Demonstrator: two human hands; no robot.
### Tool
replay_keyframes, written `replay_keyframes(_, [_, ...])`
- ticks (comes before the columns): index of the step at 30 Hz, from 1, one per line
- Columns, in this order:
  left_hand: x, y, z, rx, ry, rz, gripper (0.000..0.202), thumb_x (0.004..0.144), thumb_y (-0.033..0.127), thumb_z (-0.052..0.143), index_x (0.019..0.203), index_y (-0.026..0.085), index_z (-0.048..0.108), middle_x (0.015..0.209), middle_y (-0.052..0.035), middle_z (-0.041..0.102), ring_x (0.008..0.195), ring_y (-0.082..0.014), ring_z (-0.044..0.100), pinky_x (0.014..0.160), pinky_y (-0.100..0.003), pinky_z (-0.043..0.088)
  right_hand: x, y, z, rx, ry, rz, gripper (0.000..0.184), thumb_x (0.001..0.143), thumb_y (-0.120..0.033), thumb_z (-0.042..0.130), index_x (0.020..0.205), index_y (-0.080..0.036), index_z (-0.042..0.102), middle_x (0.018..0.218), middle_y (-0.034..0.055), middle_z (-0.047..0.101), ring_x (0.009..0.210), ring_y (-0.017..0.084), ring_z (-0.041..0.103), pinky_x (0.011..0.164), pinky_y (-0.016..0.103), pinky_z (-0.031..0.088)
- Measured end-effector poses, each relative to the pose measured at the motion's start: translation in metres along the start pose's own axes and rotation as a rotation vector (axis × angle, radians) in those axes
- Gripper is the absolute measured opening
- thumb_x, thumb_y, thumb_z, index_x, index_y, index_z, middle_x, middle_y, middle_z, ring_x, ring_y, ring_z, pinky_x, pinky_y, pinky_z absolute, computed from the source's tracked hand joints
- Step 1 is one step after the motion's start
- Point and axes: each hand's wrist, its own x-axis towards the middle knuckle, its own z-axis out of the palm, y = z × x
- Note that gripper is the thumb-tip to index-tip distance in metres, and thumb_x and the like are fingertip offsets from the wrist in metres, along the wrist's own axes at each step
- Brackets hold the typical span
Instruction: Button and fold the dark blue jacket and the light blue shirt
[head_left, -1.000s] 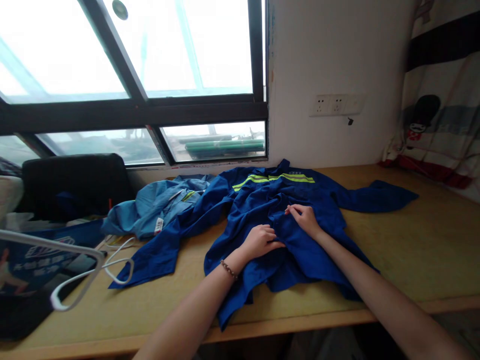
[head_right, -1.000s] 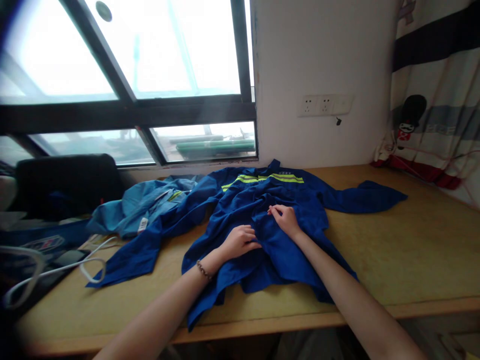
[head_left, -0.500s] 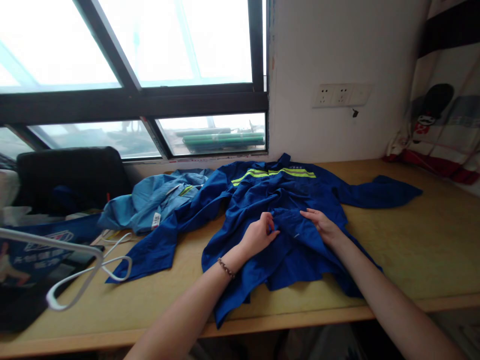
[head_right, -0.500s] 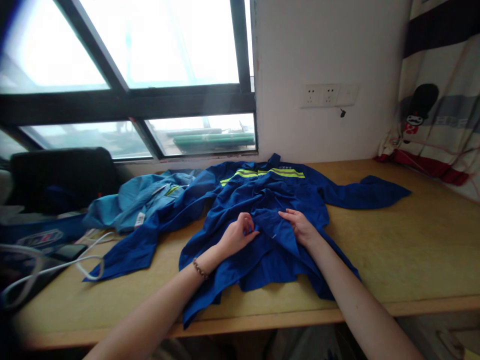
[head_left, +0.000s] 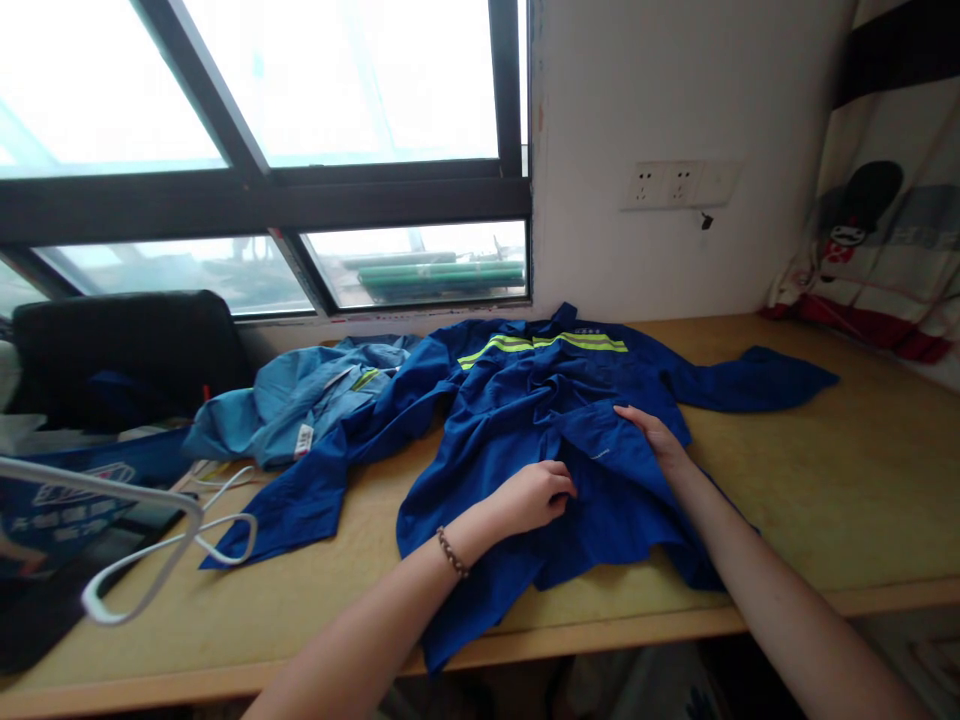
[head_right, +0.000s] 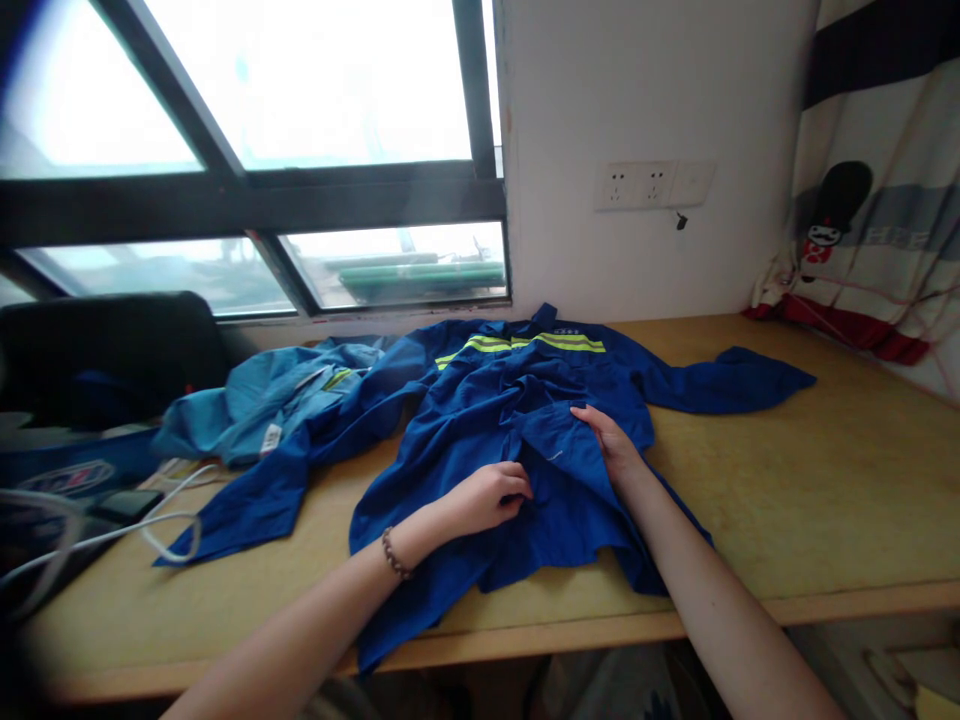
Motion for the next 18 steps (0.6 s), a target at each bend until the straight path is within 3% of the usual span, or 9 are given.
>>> replay_keyframes(6, [-0.007,-0.008,-0.018,0.024,-0.079,0.020,0.018,0.066,0.005,0.045,0.057,0.015,0.057,0.062,-0.0017,0.058,0.061,-0.0103,0.052,0.061,-0.019,0.038,0.002,-0.006,-0.005,0.041,0.084,0.097,0.012,0.072,-0.025,0.057,0.078,-0.017,0.063,0.067,0.0034,0.068,0.068,0.021,0.065,0.064,0.031,0.054])
replay_keyframes(8, [-0.008,-0.008,-0.019,0.060,-0.076,-0.026,0.016,0.070,0.009,0.046,0.063,0.016,0.058,0.060,-0.0005,0.058,0.055,-0.0093,0.050,0.057,-0.019,0.036,0.002,-0.005,-0.004,0.059,0.082,0.096,0.011,0.071,-0.024,0.057,0.078,-0.017,0.062,0.067,0.0030,0.068,0.066,0.020,0.065,0.062,0.031,0.054])
replay_keyframes(12, [-0.006,0.001,-0.009,0.119,-0.034,-0.085,0.023,0.081,0.035,0.047,0.097,0.022,0.057,0.063,0.0016,0.060,0.056,-0.0105,0.052,0.053,-0.020,0.033,0.000,-0.001,0.000,0.062,0.082,0.027,0.014,0.066,-0.022,0.062,0.080,-0.020,0.059,0.066,0.0002,0.067,0.061,0.018,0.064,0.058,0.029,0.052])
replay_keyframes(14, [-0.003,0.005,-0.003,0.119,-0.043,-0.049,0.026,0.079,0.041,0.049,0.098,0.024,0.057,0.071,0.0009,0.061,0.063,-0.0110,0.055,0.055,-0.019,0.033,-0.002,-0.001,0.003,0.039,0.076,-0.006,0.019,0.062,-0.021,0.066,0.080,-0.021,0.058,0.064,-0.0018,0.065,0.058,0.016,0.062,0.056,0.027,0.051])
replay_keyframes(18, [0.000,0.008,0.002,0.063,-0.054,-0.035,0.020,0.076,0.037,0.056,0.088,0.021,0.059,0.080,0.0005,0.059,0.066,-0.0096,0.053,0.057,-0.018,0.035,-0.006,0.001,0.009,-0.057,-0.012,-0.039,0.024,0.055,-0.021,0.070,0.074,-0.021,0.055,0.060,-0.0051,0.060,0.051,0.012,0.057,0.051,0.023,0.045])
